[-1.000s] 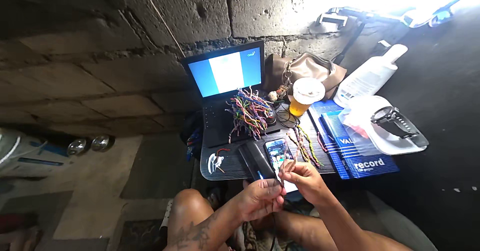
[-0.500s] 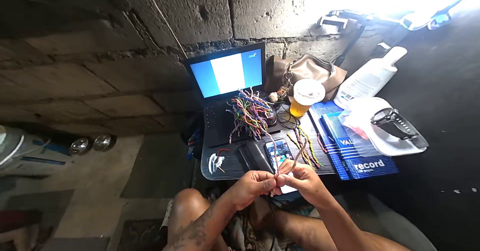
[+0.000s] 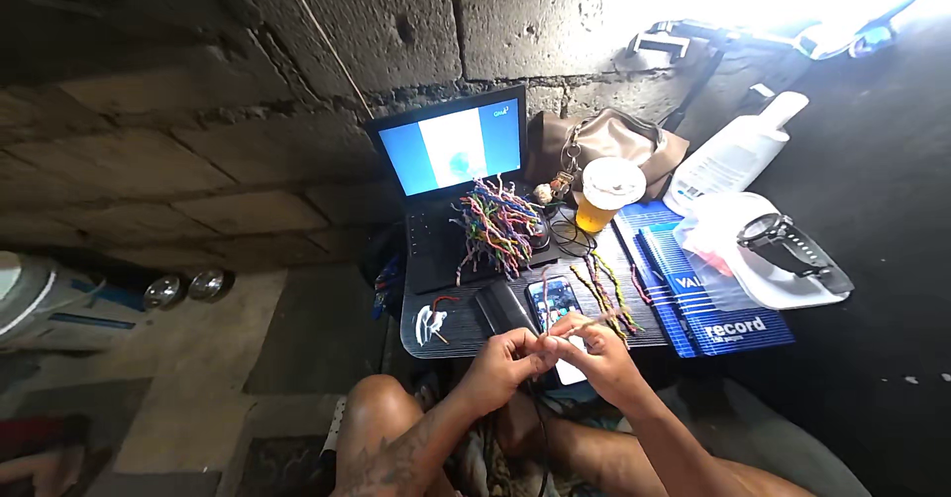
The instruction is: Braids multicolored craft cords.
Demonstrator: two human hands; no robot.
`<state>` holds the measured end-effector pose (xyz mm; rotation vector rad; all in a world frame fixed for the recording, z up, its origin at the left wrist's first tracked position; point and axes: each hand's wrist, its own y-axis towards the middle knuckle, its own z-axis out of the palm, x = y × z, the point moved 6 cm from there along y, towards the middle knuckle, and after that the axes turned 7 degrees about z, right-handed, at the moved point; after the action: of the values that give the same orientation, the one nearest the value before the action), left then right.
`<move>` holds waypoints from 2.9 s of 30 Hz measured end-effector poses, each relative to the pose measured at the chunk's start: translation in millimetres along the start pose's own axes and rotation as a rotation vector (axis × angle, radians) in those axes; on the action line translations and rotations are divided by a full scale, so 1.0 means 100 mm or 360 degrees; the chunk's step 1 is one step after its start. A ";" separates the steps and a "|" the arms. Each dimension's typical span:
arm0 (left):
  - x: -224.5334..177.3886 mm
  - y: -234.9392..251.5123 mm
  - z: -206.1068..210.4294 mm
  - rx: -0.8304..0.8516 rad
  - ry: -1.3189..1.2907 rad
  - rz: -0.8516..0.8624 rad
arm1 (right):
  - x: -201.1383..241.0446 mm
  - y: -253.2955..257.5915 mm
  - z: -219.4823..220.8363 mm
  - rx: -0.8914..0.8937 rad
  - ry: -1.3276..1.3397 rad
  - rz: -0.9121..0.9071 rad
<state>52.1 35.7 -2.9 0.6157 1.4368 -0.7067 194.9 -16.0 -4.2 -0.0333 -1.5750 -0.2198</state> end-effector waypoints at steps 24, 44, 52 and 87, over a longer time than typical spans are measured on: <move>0.04 -0.03 0.04 0.0165 -0.0397 -0.0103 | -0.01 0.02 0.00 0.0584 0.0683 0.0219; 0.06 -0.02 0.06 0.0144 -0.0337 -0.0095 | 0.00 0.01 -0.02 0.0533 0.0675 0.0268; 0.06 -0.02 0.10 0.0083 -0.0257 0.0129 | -0.01 0.01 -0.04 0.0085 0.0579 0.0148; 0.02 -0.02 -0.01 0.0053 -0.0232 -0.0078 | 0.03 0.02 -0.10 0.0542 0.0672 0.0107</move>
<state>49.8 34.8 -5.2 0.5450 1.3108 -0.7992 205.0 -15.5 -1.1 0.2129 -1.1703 0.0935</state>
